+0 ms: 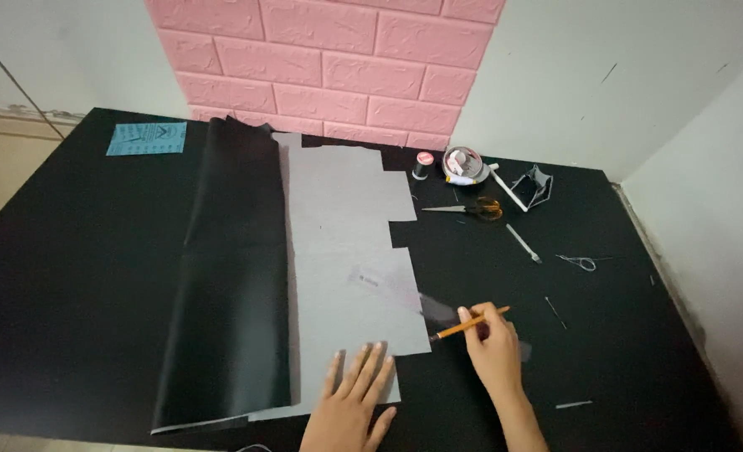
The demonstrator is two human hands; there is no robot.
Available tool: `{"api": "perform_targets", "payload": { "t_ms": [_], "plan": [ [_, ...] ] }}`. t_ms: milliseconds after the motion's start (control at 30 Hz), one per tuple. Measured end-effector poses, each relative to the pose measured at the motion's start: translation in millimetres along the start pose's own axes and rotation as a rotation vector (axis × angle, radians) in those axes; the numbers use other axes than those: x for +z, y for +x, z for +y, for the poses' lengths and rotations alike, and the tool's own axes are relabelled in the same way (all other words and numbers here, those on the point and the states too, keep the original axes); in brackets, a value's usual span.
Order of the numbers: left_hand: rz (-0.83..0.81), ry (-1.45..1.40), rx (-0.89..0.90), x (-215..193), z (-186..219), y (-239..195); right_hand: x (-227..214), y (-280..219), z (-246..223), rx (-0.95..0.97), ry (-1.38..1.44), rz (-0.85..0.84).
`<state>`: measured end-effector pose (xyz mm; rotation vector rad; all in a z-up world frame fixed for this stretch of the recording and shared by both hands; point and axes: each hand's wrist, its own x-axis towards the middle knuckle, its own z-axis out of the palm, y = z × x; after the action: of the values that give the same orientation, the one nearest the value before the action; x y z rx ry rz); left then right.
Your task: Measuring a piece of grey material with a ruler and pencil, then cutting it out with scissors on a workspace.
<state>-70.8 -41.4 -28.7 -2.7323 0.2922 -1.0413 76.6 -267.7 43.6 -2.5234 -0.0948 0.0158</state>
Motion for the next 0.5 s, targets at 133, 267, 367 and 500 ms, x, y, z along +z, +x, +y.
{"api": "perform_targets", "payload": {
  "t_ms": [133, 267, 367, 500],
  "plan": [
    [0.017, -0.085, 0.016, 6, -2, 6, 3, 10, 25, 0.063, 0.206, 0.101],
    [-0.597, -0.562, -0.274, -69, -41, 60, -9, 11, 26, 0.076, 0.6, 0.249],
    [-0.952, -1.007, -0.494, -70, -61, 48, -24, 4, 3, 0.174, 0.581, 0.208],
    [-0.527, -0.768, -0.47, -57, -89, 26, -43, -6, -40, 0.335, 0.425, -0.059]
  ]
}}
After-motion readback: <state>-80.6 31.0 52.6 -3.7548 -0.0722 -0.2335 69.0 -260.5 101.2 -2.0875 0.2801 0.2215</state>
